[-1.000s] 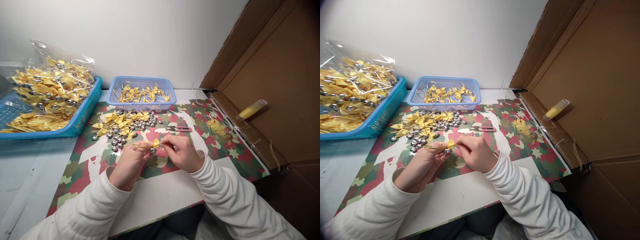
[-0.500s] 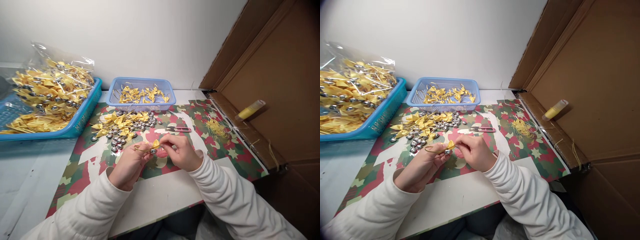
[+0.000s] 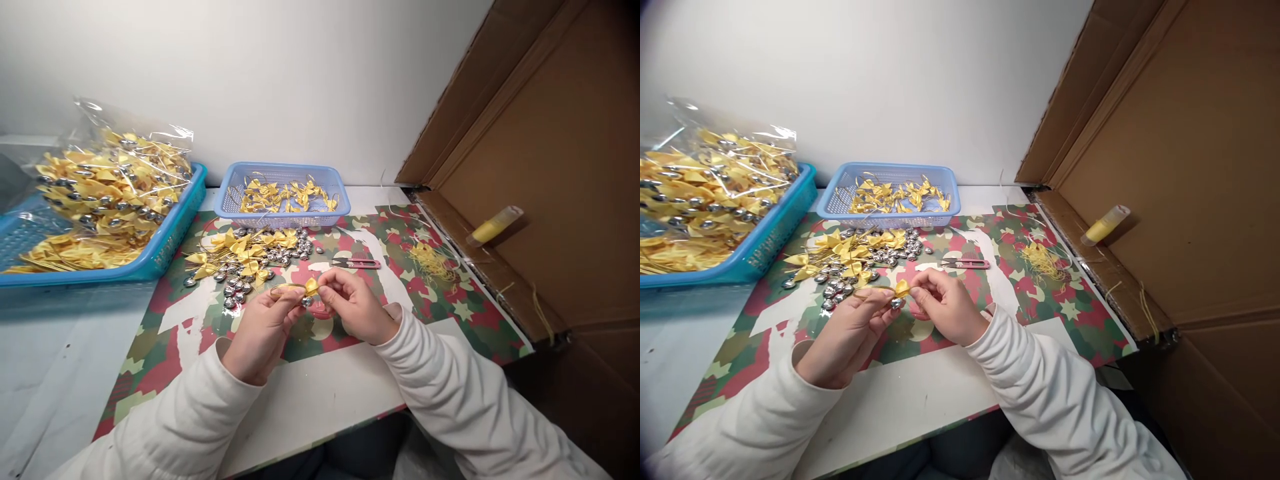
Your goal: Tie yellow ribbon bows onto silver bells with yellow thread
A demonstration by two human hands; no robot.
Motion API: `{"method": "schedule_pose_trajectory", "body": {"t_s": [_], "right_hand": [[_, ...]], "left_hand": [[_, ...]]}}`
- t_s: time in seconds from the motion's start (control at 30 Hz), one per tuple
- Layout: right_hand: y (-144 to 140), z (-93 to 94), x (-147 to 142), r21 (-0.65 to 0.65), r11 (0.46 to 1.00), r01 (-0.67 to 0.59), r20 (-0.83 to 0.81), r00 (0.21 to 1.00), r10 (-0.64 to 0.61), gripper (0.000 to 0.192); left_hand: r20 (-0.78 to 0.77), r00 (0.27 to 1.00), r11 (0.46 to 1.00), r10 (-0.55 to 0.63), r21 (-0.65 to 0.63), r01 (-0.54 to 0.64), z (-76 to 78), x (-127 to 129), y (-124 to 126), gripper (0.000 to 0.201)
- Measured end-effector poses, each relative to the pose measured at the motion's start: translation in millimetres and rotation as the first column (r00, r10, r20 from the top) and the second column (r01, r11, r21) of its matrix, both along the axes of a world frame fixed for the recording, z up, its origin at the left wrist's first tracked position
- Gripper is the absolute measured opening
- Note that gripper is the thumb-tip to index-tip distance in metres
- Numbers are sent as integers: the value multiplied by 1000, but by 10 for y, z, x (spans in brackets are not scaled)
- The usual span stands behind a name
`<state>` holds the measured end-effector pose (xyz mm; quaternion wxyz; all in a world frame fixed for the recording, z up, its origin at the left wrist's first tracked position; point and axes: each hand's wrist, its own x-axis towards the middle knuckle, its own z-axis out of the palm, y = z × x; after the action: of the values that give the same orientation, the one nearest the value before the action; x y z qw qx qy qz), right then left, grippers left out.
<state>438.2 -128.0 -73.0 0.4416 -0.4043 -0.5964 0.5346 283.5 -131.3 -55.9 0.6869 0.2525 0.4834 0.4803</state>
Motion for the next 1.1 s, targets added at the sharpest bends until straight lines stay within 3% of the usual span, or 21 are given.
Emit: {"method": "schedule_pose_trajectory", "body": {"t_s": [0.07,0.23,0.4,0.47,0.5,0.57,0.63,0.67,0.77,0.9,1.1], "right_hand": [[0,0,8,-16,1000,8,7,1000,-8,17],[-9,32,27,138,988,75,175,980,-98,16],[-33,28,-23,-78,995,58,86,995,-51,18],[-42,45,-29,73,988,133,183,973,-144,14],[-51,60,-27,221,958,184,231,944,-235,10],[-79,90,-27,532,816,226,253,878,-407,3],[-119,106,-39,721,671,173,232,852,-469,3],[-138,105,-50,764,631,137,239,847,-474,5],[-167,75,-90,779,618,111,307,791,-529,17],[-136,31,-104,751,647,132,374,723,-581,13],[-106,26,-100,802,581,137,337,700,-629,10]], "left_hand": [[4,999,999,37,8,-37,-3,5,4,22],[9,993,991,122,56,-122,-60,0,16,26],[-83,996,990,29,138,-17,-200,-31,9,25],[-143,989,988,24,155,-2,-213,-43,8,25],[-178,983,986,38,166,-8,-205,-46,8,26],[-240,967,978,85,205,-35,-167,-45,6,26],[-282,951,961,130,272,-51,-127,-34,-1,26],[-299,943,950,144,310,-46,-115,-28,-7,25],[-382,912,907,150,420,27,-119,-14,-32,21],[-468,874,893,131,439,101,-146,-19,-57,21],[-507,852,890,133,439,122,-81,-24,-61,17]]}}
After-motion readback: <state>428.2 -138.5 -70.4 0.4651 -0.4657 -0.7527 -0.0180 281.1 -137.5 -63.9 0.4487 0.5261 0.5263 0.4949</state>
